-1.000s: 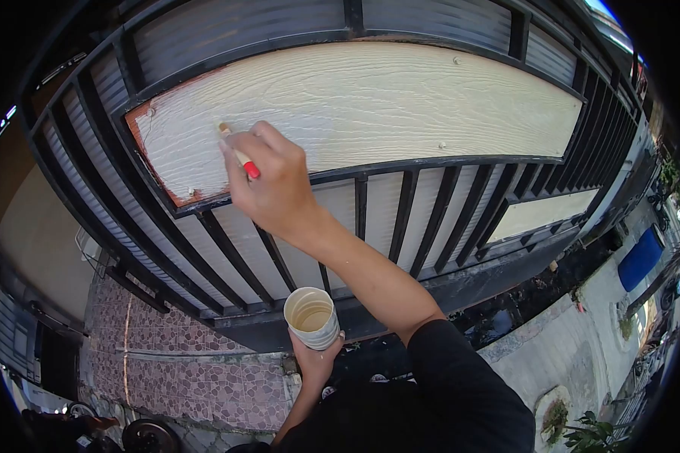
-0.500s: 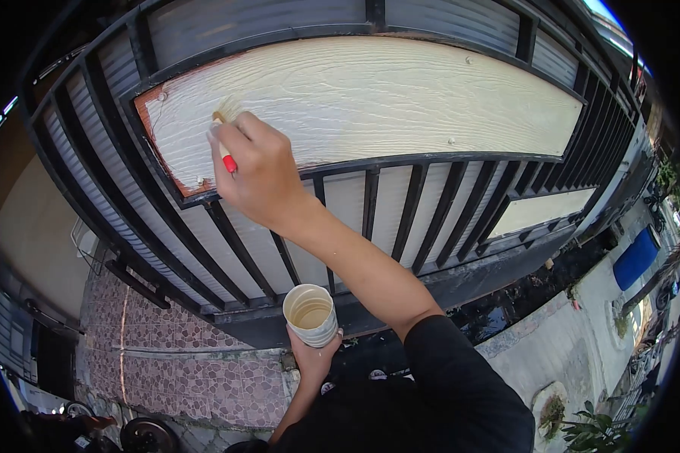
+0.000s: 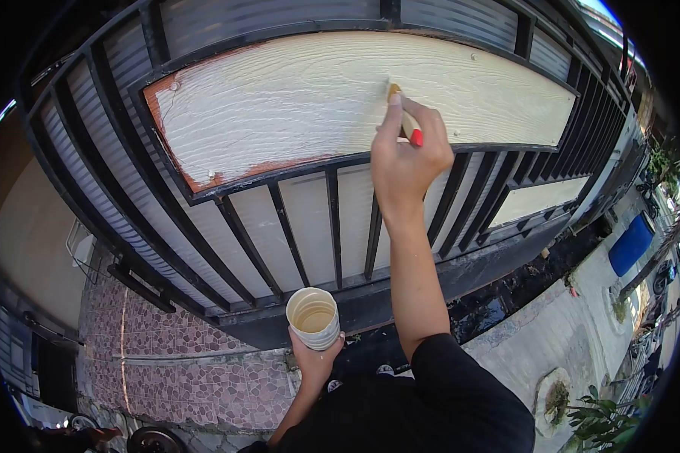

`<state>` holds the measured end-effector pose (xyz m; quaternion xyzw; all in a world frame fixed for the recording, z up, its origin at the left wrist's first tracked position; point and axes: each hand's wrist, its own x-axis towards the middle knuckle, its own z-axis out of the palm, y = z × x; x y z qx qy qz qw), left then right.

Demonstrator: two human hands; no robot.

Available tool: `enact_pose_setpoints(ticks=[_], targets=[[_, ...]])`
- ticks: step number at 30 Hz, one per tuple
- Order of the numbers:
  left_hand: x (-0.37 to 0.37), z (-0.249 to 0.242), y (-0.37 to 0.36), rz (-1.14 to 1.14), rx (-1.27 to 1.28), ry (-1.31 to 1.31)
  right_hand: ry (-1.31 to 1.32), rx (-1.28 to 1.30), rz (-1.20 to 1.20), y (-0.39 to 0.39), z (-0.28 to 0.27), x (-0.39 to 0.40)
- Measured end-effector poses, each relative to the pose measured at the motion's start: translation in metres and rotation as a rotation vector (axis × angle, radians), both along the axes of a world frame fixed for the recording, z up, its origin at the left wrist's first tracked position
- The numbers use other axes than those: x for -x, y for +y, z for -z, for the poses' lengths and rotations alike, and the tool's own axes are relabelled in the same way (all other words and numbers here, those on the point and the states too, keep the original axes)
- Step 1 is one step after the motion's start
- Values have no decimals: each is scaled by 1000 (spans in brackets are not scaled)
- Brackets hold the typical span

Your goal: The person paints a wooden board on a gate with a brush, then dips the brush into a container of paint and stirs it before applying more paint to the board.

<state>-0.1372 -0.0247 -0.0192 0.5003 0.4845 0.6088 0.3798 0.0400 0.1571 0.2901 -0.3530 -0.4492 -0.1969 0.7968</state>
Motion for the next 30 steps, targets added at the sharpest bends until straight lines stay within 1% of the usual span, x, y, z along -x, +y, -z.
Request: enact_pose_setpoints(ticks=[1, 2, 4, 5, 7, 8, 9, 11, 13, 15, 16, 18, 20, 21, 23, 25, 28, 29, 30], targets=[[0, -1, -1, -1, 9, -6, -193, -11, 95, 3, 1, 21], [-1, -2, -1, -1, 14, -14, -317, -2, 73, 3, 1, 47], [-3, -6, -2, 3, 9, -6, -457, -43, -35, 1, 4, 82], [-5, -8, -2, -2, 3, 3, -459, -47, -33, -2, 3, 89], [-9, -10, -2, -15, 0, 13, -369, -39, -411, -7, -2, 93], [-12, -11, -4, -26, 5, 26, -324, -4, -513, -4, -4, 85], [-16, -11, -5, -28, 5, 27, -322, -5, -515, 0, -6, 72], [-22, -12, -6, -27, 1, 10, -63, 91, -598, 4, -7, 36], [-30, -11, -7, -35, -15, -7, 101, 85, -475, 3, -2, -6], [-37, -10, -7, -47, -34, -22, 149, 68, -238, -5, -1, -39], [-42, -10, -9, -57, -31, -22, 152, 63, -246, -1, -2, -43], [-51, -11, -11, -69, -21, -14, -27, -73, 90, 3, -2, -50], [-60, -14, -13, -72, -10, -4, -194, -4, 75, -1, -11, -13], [-64, -12, -13, -67, -6, 1, -298, -1, -10, 2, -10, 9], [-75, -7, -12, -66, 18, -13, -451, -107, -219, 11, -8, 52], [-85, -8, -11, -54, 17, -24, -504, -75, -539, -3, -16, 78], [-93, -11, -10, -64, 23, -21, -438, -63, -608, 8, -30, 69], [-94, -12, -12, -80, 26, -11, -429, -63, -610, 15, -33, 55], [-93, -13, -14, -84, 26, -3, -291, -6, -608, 23, -36, 28]])
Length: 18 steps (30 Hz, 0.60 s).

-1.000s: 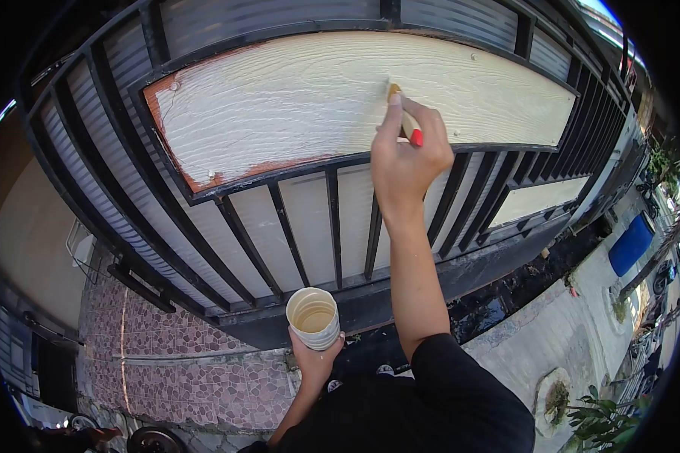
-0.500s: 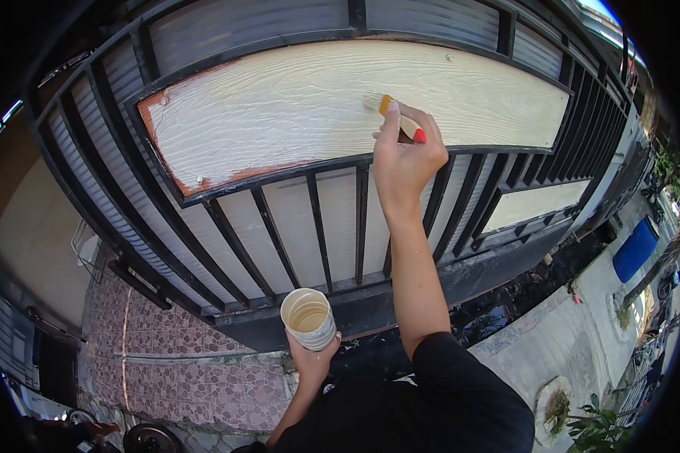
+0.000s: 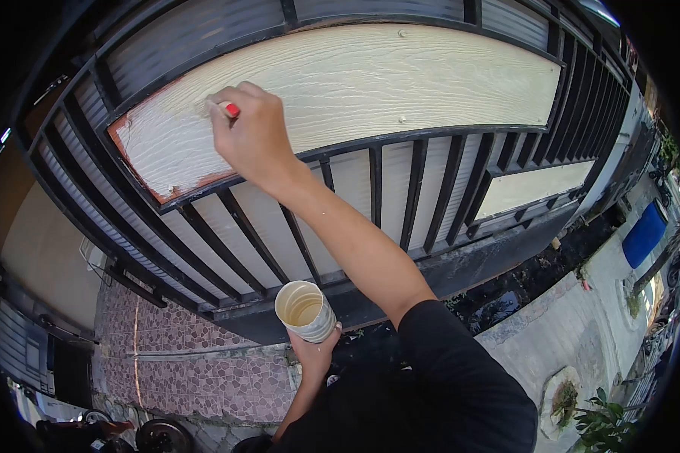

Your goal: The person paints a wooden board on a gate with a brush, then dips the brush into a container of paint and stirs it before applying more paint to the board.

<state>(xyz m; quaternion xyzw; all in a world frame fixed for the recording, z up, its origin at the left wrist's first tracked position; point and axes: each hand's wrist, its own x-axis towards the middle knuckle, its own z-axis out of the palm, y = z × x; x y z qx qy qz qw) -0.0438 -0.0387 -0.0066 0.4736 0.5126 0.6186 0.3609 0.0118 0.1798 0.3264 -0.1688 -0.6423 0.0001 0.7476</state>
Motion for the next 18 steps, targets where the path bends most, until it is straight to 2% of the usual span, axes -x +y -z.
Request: enact_pose_setpoints(ticks=[2, 5, 6, 8, 9, 11, 13, 15, 16, 18], targets=[[0, -2, -2, -25, -23, 24, 211, 98, 51, 4, -2, -53], [3, 3, -6, -42, 35, -22, 434, 175, 304, -18, 1, -127], [2, 1, -5, -47, 29, -19, 437, 170, 297, -18, 2, -141], [0, -5, -7, -81, -20, 13, 482, 60, 651, -17, 3, -158], [1, -5, -8, -83, -20, 20, 488, 62, 649, -17, 1, -150], [-1, -4, -5, -62, -34, -8, 262, 9, 697, -15, -10, -109], [-4, -10, -3, -55, -31, 8, 72, -103, 513, -3, -9, -57], [-8, -11, -2, -42, -23, 19, -34, -129, 168, -11, -11, -15], [-10, -12, -1, -26, -20, 2, -34, -129, 177, -16, -13, -13], [-11, -11, 1, -2, -17, -12, -16, 19, -34, -23, -18, -15]])
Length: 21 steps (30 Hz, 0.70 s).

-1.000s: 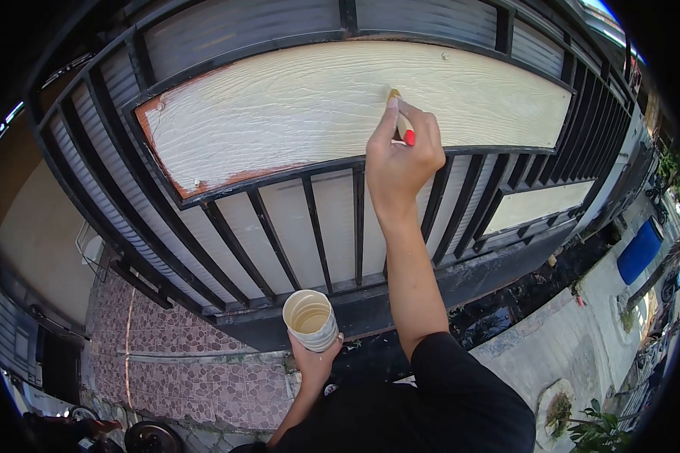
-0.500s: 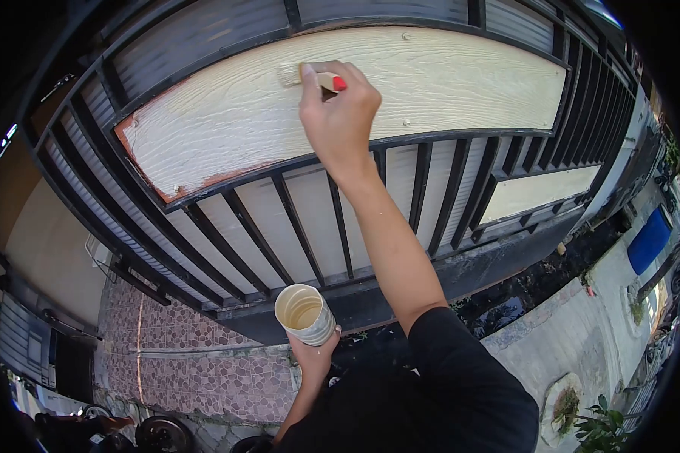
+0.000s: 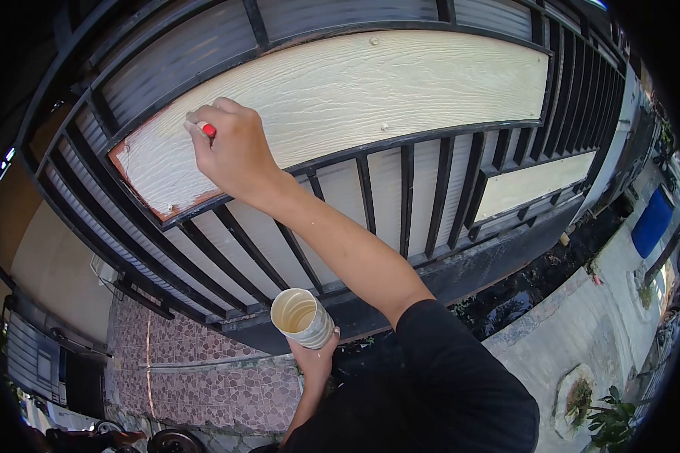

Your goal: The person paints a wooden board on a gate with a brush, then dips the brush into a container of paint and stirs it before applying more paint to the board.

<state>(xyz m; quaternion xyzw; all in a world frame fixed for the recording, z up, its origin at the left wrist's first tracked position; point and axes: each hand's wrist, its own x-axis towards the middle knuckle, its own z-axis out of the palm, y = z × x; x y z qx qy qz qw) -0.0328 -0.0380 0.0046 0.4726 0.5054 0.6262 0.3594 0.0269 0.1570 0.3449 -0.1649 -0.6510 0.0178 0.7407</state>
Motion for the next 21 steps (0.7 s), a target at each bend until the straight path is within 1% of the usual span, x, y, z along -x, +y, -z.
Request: enact_pose_setpoints(ticks=[2, 3, 4, 6, 7, 8, 9, 11, 12, 13, 15, 16, 17, 19, 20, 21], targets=[[1, 1, 1, 15, -12, -3, 202, 76, -38, 17, 3, -35], [1, 2, 0, 20, -13, -2, 250, 152, 31, 21, 5, -67], [1, 1, -1, 12, -28, 0, 342, 237, -6, 10, 7, -98], [0, 0, -3, 4, -42, 0, 518, 163, 228, 7, 22, -159], [1, -1, -3, 9, -25, 14, 552, 163, 425, 4, 32, -188], [0, -1, -3, 17, -6, 30, 621, 174, 566, 1, 40, -205], [-1, 0, -5, 25, 2, 30, 621, 179, 577, 5, 49, -209], [-2, 4, -3, 20, 10, 69, 497, 133, 801, 20, 66, -217], [-3, 6, -2, 29, 13, 74, 338, -41, 894, 24, 69, -198], [-3, 8, -2, 33, 7, 97, 226, 1, 849, 16, 67, -170], [-8, 15, -1, 54, 8, 112, 88, -89, 700, 13, 75, -128], [-9, 17, 0, 74, 13, 82, 58, -24, 512, 1, 76, -112], [-12, 19, 2, 94, 14, 53, 54, -20, 526, -2, 79, -106], [-22, 4, -1, 97, -4, 26, 45, 178, 46, -9, 81, -104], [-26, -1, -1, 86, -34, -1, 125, 250, -10, -14, 78, -116], [-27, 1, -1, 102, -34, 3, 246, 302, -11, -8, 79, -134]])
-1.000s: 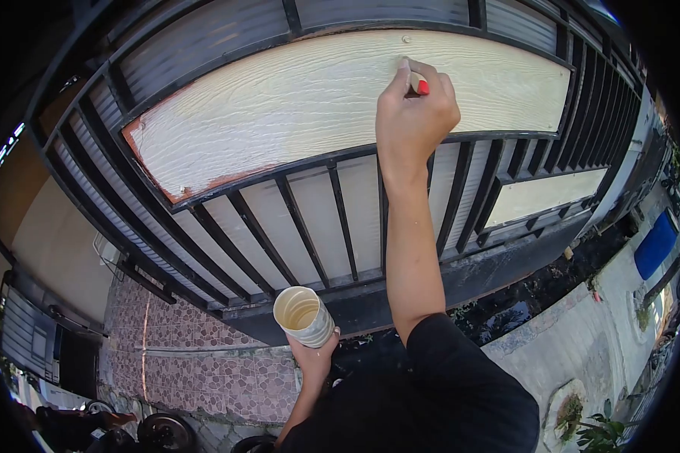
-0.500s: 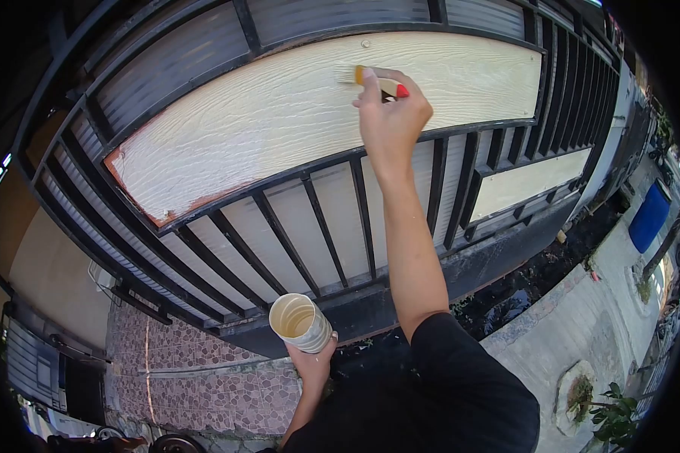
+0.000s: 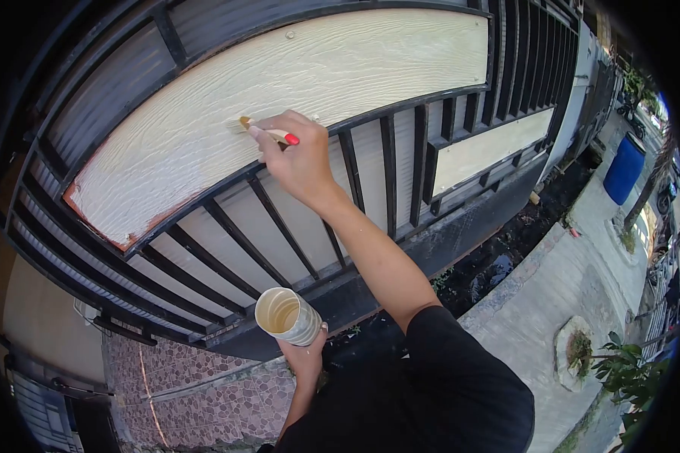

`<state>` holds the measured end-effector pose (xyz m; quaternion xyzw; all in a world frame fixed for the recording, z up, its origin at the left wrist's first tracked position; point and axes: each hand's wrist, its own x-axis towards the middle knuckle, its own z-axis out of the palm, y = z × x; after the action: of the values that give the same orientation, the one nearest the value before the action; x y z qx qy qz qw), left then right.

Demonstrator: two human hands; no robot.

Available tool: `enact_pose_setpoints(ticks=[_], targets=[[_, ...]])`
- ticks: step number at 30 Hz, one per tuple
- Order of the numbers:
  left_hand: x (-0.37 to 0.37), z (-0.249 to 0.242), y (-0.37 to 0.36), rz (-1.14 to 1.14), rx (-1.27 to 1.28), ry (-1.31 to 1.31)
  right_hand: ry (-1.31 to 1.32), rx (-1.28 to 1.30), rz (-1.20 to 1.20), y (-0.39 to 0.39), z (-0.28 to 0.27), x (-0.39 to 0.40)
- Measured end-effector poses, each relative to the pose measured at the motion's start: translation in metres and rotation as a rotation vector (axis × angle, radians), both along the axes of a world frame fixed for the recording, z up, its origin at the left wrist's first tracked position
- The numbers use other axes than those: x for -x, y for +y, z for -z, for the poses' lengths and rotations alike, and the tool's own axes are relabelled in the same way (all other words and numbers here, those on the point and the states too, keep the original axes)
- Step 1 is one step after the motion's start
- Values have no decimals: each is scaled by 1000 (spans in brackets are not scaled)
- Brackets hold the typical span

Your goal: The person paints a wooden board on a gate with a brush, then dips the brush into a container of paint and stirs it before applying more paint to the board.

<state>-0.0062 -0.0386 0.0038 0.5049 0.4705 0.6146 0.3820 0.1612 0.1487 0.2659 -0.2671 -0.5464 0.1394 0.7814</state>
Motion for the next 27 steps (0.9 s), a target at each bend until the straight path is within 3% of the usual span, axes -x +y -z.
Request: enact_pose_setpoints(ticks=[2, 5, 6, 9, 13, 14, 16, 17, 19, 22, 27], targets=[[-1, 8, -1, 18, 5, 4, 165, 72, 108, 9, 2, -52], [-6, 5, -5, 28, 15, 14, 290, -53, 634, 12, 10, -117], [-8, 5, -7, 35, 15, 13, 295, -42, 782, 12, 11, -128], [-16, 4, -6, 50, -5, 27, 44, -156, 883, 28, 14, -108], [-32, 10, -5, 50, -2, 36, -195, -256, 460, 6, 15, -33], [-36, 10, -5, 49, -7, 23, -193, -254, 466, 2, 13, -33], [-43, 11, -7, 54, 0, 37, 6, 10, -30, -6, 7, -36], [-46, 12, -8, 54, 7, 49, 102, 68, -71, -9, 1, -50], [-50, 16, -12, 71, 9, 26, 233, 87, 16, 14, 10, -101], [-48, 18, -23, 87, 21, 34, 304, 86, 350, 7, 18, -166], [-53, 35, -21, 95, 18, 91, 397, 76, 374, -50, 45, -196]])
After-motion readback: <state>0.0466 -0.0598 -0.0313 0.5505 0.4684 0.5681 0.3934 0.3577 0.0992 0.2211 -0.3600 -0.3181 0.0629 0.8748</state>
